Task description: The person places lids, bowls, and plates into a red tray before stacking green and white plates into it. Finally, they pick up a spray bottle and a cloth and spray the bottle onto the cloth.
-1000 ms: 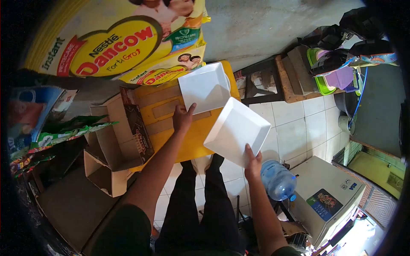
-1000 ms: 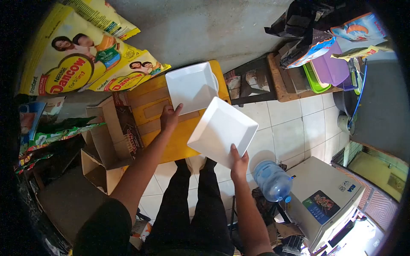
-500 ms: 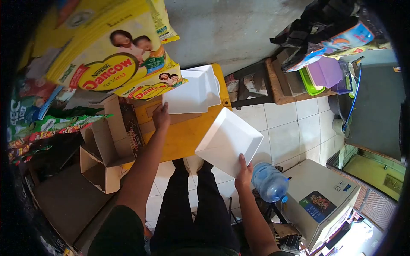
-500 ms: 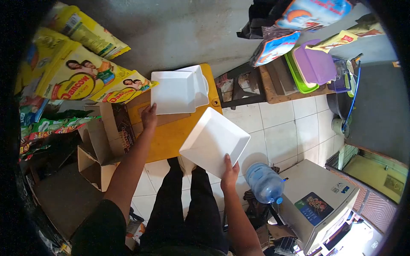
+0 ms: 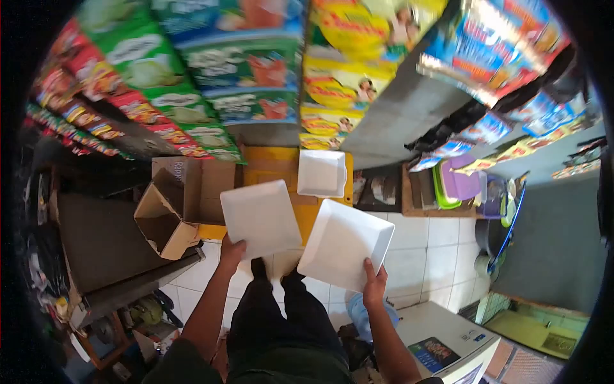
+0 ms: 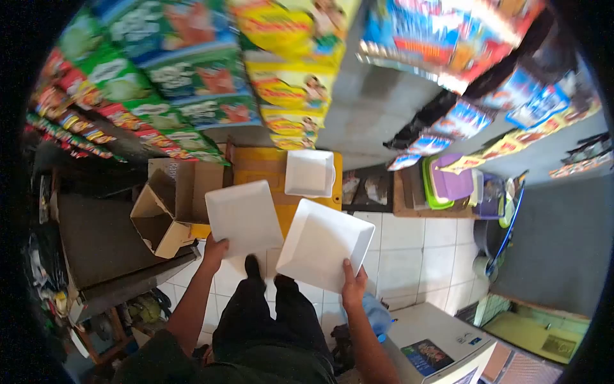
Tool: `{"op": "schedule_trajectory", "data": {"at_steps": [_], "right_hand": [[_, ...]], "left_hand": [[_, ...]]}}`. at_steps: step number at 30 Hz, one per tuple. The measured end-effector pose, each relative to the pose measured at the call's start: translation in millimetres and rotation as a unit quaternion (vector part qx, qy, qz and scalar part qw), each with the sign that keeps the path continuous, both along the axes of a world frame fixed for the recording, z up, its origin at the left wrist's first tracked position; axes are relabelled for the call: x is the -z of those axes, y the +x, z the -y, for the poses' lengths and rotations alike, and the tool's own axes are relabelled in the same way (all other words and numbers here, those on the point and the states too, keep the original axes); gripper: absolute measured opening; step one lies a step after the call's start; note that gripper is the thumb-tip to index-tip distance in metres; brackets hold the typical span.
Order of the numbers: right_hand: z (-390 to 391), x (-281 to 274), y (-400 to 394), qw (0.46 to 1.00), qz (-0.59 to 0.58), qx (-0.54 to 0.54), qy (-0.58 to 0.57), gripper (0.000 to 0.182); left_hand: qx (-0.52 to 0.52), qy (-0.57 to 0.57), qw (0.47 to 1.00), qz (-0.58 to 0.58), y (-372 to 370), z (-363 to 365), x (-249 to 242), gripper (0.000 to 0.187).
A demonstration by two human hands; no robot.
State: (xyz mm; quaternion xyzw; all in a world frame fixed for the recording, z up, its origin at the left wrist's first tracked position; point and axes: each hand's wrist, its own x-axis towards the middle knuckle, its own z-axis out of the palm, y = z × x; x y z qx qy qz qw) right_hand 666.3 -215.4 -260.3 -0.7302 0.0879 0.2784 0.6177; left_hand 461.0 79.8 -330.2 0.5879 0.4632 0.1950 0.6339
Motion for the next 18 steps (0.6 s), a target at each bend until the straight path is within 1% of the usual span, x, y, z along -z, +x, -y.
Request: {"op": "schedule_trajectory", "data": {"at_steps": [2,3,5,6,7,9,10,11,12,13,14,15,16,17,18], "right_hand": [[-4.5,-25.6,1.5,0.999,0.017,-0.027,0.016,0.036],[-8.1,-39.9,2.8,0.998,0.035,-0.048,0.001,0.035],[-14.0,-62.0,2.6,0.995,0.064,-0.081,-0.005,0.034],[-13.7,-68.5,4.2,0.993,0.069,-0.099,-0.006,0.034],[-16.5,-79.5,2.0,0.991,0.069,-0.114,-0.006,0.033],[-21.7,-106.6,-2.8,0.984,0.073,-0.162,-0.01,0.035],[-25.6,-117.6,-7.8,0.983,0.065,-0.174,0.008,0.036],[-30.8,-128.7,-14.4,0.98,0.058,-0.188,0.021,0.037],[-39.9,-142.5,-23.6,0.974,0.081,-0.212,0.008,0.037],[-50.2,-154.0,-34.8,0.97,0.085,-0.228,0.007,0.037],[-62.0,-163.0,-48.6,0.967,0.094,-0.23,0.05,0.036],[-71.7,-169.1,-63.4,0.963,0.098,-0.232,0.096,0.035],[-83.3,-172.2,-75.8,0.957,0.098,-0.253,0.1,0.035],[-96.5,-173.5,-88.3,0.952,0.09,-0.255,0.14,0.033],[-110.0,-175.3,-101.1,0.946,0.081,-0.258,0.182,0.03]], "left_hand": [[-0.052,-0.103,0.993,-0.027,-25.6,0.1,-27.4,0.034],[-0.063,-0.101,0.993,-0.013,-38.8,0.7,-35.0,0.034],[-0.071,-0.155,0.985,0.001,-66.9,0.7,-51.2,0.026],[-0.088,-0.137,0.986,0.018,-78.4,2.4,-63.9,0.021],[-0.098,-0.128,0.987,0.025,-96.0,0.7,-73.7,0.021],[-0.078,-0.059,0.995,0.01,-137.6,-8.4,-95.0,0.019],[-0.083,-0.051,0.995,0.013,-150.8,-9.7,-123.3,0.019],[-0.126,-0.041,0.991,0.024,-165.7,-8.7,-151.7,0.018],[-0.173,-0.035,0.984,0.034,-180.6,-5.1,-172.8,0.019],[-0.192,-0.022,0.981,0.013,-205.4,-5.6,-182.7,0.027],[-0.225,-0.023,0.974,0.021,-227.7,-3.6,-193.5,0.028],[-0.239,-0.01,0.967,0.083,-248.9,0.6,-206.2,0.029],[-0.258,-0.003,0.959,0.115,-269.0,6.8,-222.3,0.03],[-0.277,0.009,0.949,0.147,-289.0,15.9,-238.2,0.03],[-0.299,0.019,0.942,0.149,-307.1,27.2,-250.7,0.03]]}}
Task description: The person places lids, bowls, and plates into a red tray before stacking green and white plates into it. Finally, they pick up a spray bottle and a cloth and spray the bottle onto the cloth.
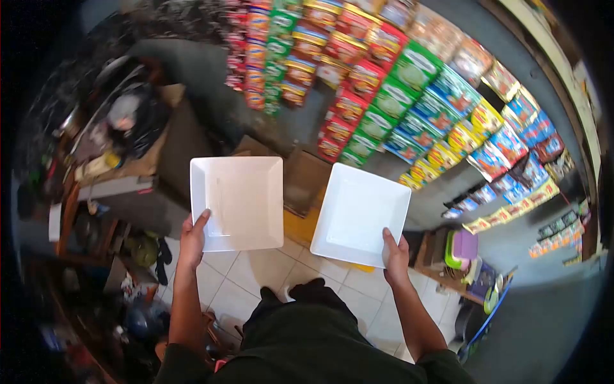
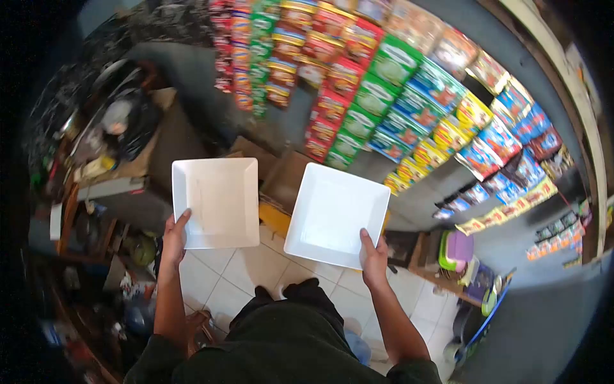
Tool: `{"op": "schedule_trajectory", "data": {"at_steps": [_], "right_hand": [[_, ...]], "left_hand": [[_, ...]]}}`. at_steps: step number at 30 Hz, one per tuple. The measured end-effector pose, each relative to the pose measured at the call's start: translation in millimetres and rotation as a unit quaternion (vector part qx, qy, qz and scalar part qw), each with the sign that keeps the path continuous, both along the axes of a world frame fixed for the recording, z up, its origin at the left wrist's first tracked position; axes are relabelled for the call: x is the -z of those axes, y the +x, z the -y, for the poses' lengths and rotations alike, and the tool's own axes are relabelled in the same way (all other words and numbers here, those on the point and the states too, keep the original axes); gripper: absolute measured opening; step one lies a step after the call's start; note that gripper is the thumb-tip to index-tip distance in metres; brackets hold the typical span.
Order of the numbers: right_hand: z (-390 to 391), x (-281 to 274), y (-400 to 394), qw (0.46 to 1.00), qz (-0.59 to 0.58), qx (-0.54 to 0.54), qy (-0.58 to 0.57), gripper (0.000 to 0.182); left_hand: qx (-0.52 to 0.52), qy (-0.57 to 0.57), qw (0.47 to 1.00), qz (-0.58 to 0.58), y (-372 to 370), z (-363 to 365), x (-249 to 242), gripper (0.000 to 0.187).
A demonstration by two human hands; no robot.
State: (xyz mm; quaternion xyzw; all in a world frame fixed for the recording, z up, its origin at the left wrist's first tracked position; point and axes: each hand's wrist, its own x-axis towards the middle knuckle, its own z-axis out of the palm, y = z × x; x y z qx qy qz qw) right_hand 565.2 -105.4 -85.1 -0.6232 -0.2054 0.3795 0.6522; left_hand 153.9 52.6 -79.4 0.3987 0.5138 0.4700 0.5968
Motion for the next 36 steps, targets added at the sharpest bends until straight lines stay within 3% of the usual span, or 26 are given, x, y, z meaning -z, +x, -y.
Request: {"op": "schedule_trajectory", "data": {"at_steps": [3,5,11,18,23,29,33,36], "right_hand": [[-39.7,-12.5,-37.7,0.996,-0.04,-0.068,0.043,0.031],[-59.5,-34.8,-63.6,0.987,-0.068,-0.136,0.056,0.034],[-107.8,-58.4,-104.7,0.969,-0.103,-0.214,0.067,0.039],[-156.0,-68.8,-119.3,0.946,-0.093,-0.308,0.025,0.048],[-187.5,-59.0,-113.9,0.906,-0.074,-0.415,0.04,0.049],[-215.6,-43.9,-145.6,0.849,-0.083,-0.522,-0.008,0.05],[-216.3,-33.8,-197.4,0.8,-0.073,-0.595,-0.021,0.05],[-203.2,-33.5,-249.1,0.733,-0.084,-0.675,-0.01,0.052]], "left_hand": [[-0.079,0.059,0.994,0.057,-48.1,33.0,-28.5,0.035],[-0.156,0.015,0.985,0.065,-73.7,57.4,-37.4,0.041],[-0.282,0.049,0.953,0.1,-111.8,101.6,-47.7,0.047],[-0.419,0.056,0.9,0.112,-84.5,138.2,-48.4,0.044],[-0.504,0.006,0.859,0.091,-49.1,157.3,-52.1,0.041],[-0.556,0.024,0.829,0.056,-24.2,218.2,-28.6,0.029],[-0.578,0.025,0.816,0.016,-12.0,271.6,5.6,0.042],[-0.614,0.002,0.789,-0.026,0.8,305.5,3.5,0.056]]}}
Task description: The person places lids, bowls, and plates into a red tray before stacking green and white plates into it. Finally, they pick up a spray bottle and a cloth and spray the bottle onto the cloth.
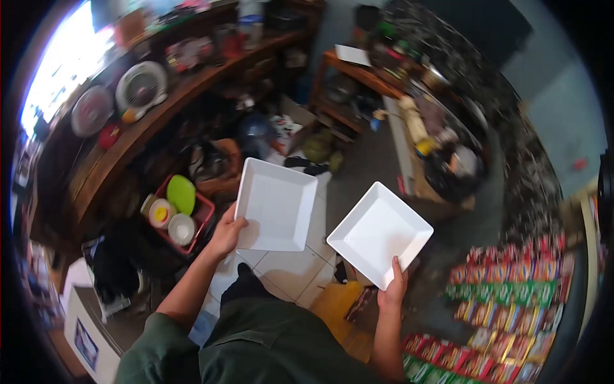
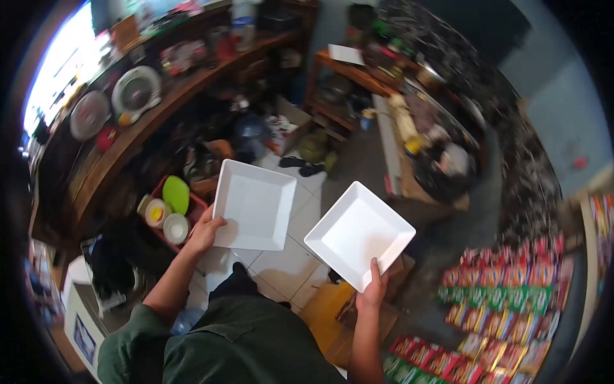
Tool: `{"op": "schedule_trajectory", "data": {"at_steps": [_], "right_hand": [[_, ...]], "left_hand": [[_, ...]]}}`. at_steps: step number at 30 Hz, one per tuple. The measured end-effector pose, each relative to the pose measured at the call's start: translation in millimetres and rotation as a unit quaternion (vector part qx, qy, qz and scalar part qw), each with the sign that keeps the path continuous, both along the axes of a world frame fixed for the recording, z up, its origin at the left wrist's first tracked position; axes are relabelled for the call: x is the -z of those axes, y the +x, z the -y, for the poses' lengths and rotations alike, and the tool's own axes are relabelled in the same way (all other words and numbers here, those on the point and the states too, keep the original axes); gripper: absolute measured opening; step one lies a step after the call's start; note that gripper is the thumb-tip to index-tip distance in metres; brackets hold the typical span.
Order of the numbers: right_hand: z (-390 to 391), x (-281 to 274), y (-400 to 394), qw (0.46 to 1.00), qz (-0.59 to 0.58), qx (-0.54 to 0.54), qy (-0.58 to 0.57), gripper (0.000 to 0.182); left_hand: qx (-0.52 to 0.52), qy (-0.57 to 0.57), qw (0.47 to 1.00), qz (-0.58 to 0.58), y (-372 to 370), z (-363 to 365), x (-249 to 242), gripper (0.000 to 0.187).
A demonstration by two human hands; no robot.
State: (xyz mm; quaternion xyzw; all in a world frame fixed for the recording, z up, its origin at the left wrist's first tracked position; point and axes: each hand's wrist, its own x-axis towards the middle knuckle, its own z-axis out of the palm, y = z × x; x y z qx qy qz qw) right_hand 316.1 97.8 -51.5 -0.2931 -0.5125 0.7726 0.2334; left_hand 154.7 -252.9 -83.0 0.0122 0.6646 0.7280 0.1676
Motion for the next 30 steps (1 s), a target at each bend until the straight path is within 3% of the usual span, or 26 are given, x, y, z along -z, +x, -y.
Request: {"op": "schedule_trajectory", "data": {"at_steps": [5,11,16,21,24,30], "right_hand": [[41.7,2.9,-92.1,0.994,0.002,-0.112,0.008,0.051],[105.4,-2.9,-185.7,0.979,0.003,-0.205,-0.001,0.051],[138.5,-9.7,-244.2,0.968,0.006,-0.253,0.005,0.05],[137.6,0.8,-300.4,0.949,0.021,-0.315,0.02,0.05],[135.4,12.2,-346.2,0.931,0.026,-0.363,0.023,0.05],[139.5,21.9,-434.6,0.889,0.016,-0.451,0.074,0.048]], "left_hand": [[-0.088,0.006,0.996,0.032,-3.8,55.7,4.5,0.053],[-0.146,-0.016,0.989,-0.01,-23.5,118.8,24.2,0.042],[-0.282,-0.004,0.959,0.031,-42.6,170.2,42.8,0.065],[-0.41,-0.007,0.911,0.038,-58.7,181.5,45.3,0.063],[-0.497,-0.071,0.864,0.051,-65.4,177.2,69.2,0.06],[-0.584,-0.082,0.802,0.094,-73.8,132.8,102.5,0.051]]}}
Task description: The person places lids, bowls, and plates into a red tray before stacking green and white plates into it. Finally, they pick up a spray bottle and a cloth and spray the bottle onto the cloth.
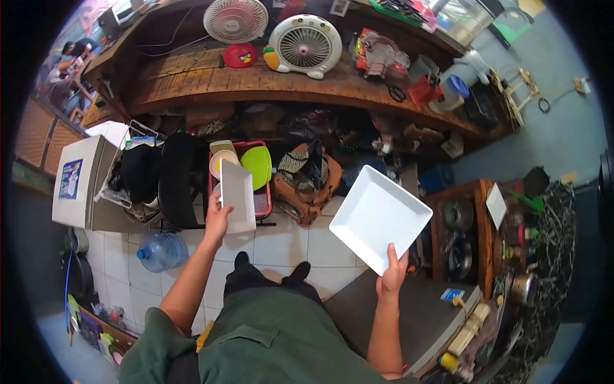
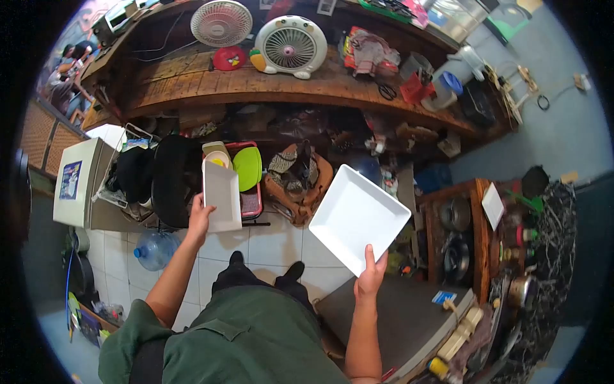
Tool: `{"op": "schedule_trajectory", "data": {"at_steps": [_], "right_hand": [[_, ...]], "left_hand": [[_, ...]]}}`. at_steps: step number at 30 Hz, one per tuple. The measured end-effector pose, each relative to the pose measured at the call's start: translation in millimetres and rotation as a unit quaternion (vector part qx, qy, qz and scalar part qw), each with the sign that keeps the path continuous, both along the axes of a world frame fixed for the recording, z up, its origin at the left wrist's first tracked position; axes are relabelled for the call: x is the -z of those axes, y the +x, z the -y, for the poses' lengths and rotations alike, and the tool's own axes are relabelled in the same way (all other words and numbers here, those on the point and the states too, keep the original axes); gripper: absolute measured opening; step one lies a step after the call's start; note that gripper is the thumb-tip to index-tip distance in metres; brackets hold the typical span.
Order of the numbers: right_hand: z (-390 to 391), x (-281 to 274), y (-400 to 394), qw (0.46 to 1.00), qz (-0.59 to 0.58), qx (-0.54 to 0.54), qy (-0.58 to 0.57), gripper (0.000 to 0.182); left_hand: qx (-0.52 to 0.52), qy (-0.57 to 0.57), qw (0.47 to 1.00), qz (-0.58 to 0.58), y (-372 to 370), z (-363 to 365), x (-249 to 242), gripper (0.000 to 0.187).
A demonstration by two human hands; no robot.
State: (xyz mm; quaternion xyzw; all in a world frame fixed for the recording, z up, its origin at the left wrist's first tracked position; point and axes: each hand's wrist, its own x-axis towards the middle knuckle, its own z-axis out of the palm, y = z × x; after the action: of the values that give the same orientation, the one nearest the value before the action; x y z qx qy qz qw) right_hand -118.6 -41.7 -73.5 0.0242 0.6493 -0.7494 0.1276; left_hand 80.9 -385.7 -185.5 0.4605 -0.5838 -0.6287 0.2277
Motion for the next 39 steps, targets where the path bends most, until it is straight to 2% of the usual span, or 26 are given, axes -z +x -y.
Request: {"op": "schedule_trajectory", "data": {"at_steps": [1,5,7,10,14,16,18,19,21,22,23,25,26,27,29,31,33,35,39], "right_hand": [[0.6,5.0,-11.8,0.999,-0.016,-0.028,0.018,0.047],[13.1,28.1,-57.5,0.989,-0.05,-0.123,0.06,0.046],[30.3,42.0,-75.8,0.972,-0.082,-0.189,0.11,0.044],[73.5,58.2,-90.5,0.951,-0.098,-0.254,0.144,0.043],[140.0,77.2,-93.0,0.951,-0.016,-0.284,0.12,0.042],[166.1,79.2,-91.6,0.947,-0.024,-0.291,0.131,0.04],[188.1,78.3,-97.2,0.934,-0.06,-0.314,0.16,0.032],[196.6,76.6,-102.4,0.932,-0.06,-0.318,0.164,0.032],[215.6,80.8,-116.4,0.874,-0.179,-0.408,0.192,0.026],[224.3,87.5,-122.1,0.88,-0.136,-0.407,0.206,0.028],[233.7,94.9,-130.0,0.877,-0.13,-0.411,0.212,0.028],[261.1,89.1,-135.7,0.765,-0.383,-0.464,0.231,0.037],[275.4,89.4,-138.2,0.739,-0.417,-0.475,0.236,0.045],[287.7,94.8,-142.8,0.737,-0.408,-0.482,0.242,0.045],[315.1,111.6,-153.6,0.669,-0.507,-0.499,0.215,0.046],[341.3,122.1,-162.3,0.646,-0.513,-0.519,0.224,0.047],[366.0,138.1,-173.9,0.564,-0.566,-0.564,0.207,0.048],[387.5,152.6,-181.5,0.528,-0.57,-0.591,0.219,0.048],[426.5,182.6,-194.4,0.443,-0.601,-0.626,0.225,0.051]], "left_hand": [[-0.006,0.001,1.0,0.029,1.9,-8.9,7.2,0.05],[-0.048,0.012,0.999,0.022,4.4,-46.9,39.1,0.051],[-0.054,0.038,0.995,0.079,-0.1,-62.1,19.3,0.053],[-0.093,0.082,0.99,0.064,-5.5,-64.2,26.2,0.054],[-0.084,0.101,0.991,0.01,-12.4,-42.5,32.4,0.057],[-0.085,0.117,0.989,0.005,-17.7,-29.2,32.6,0.057],[-0.03,0.04,0.998,0.028,-22.9,-10.3,41.3,0.061],[-0.034,0.044,0.998,0.027,-25.4,-1.9,46.4,0.061],[0.029,0.019,0.998,0.057,-34.6,16.0,59.5,0.067],[0.025,0.026,0.998,0.059,-41.5,23.2,67.6,0.067],[0.025,-0.013,0.997,0.072,-50.4,30.3,77.6,0.069],[0.034,-0.084,0.991,0.102,-67.4,36.8,96.6,0.072],[0.032,-0.134,0.986,0.094,-77.2,41.9,104.8,0.07],[0.033,-0.121,0.987,0.098,-87.7,44.9,115.4,0.07],[0.014,-0.199,0.974,0.11,-110.1,52.7,139.7,0.07],[0.005,-0.194,0.974,0.12,-129.5,52.7,161.7,0.07],[-0.013,-0.198,0.971,0.131,-148.0,59.9,184.9,0.07],[-0.027,-0.267,0.957,0.114,-160.2,59.8,207.1,0.067],[-0.038,-0.221,0.97,0.098,-180.5,48.3,236.2,0.065]]}}
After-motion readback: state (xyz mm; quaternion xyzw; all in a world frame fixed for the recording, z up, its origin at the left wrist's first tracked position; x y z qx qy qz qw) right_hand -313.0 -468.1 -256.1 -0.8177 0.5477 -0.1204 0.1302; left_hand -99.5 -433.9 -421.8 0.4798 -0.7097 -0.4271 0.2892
